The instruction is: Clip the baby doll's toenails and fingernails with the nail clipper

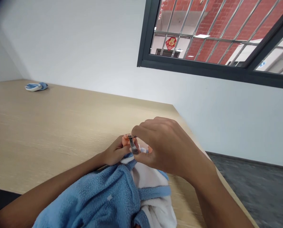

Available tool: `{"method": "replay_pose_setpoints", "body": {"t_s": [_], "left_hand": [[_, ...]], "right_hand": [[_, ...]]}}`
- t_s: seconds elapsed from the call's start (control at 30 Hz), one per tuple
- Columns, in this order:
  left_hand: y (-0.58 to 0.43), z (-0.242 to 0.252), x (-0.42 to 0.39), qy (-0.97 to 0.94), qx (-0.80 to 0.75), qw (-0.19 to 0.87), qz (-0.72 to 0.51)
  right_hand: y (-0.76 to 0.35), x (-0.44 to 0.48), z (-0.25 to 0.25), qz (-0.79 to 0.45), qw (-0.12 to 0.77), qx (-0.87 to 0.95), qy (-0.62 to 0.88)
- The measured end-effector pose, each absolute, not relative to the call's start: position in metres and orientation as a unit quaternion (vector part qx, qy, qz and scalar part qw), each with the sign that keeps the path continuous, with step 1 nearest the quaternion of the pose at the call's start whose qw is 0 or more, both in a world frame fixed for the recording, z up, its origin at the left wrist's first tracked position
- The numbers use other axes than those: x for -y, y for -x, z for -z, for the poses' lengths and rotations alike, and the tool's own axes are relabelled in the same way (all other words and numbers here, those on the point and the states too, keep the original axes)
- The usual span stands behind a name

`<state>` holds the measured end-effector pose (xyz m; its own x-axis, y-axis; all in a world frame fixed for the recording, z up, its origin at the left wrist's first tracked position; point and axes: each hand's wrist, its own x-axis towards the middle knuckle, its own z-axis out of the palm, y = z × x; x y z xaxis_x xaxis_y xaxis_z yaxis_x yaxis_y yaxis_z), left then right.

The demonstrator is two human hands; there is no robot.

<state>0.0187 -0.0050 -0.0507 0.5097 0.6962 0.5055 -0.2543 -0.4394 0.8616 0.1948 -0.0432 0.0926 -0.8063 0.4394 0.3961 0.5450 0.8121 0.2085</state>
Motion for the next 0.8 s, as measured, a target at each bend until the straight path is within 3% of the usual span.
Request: {"method": "replay_pose_setpoints", "body": {"t_s": [0.4,0.8], "left_hand": [[-0.02,0.055,0.002,-0.707,-0.147,0.491,-0.487],[-0.025,0.051,0.004,-0.712,-0.134,0.485,-0.49]], "right_hand": [[-0.177,0.049,-0.096,0.227,0.118,0.93,0.262],[-0.186,0.051,-0.09,0.196,0.12,0.94,0.252]]}}
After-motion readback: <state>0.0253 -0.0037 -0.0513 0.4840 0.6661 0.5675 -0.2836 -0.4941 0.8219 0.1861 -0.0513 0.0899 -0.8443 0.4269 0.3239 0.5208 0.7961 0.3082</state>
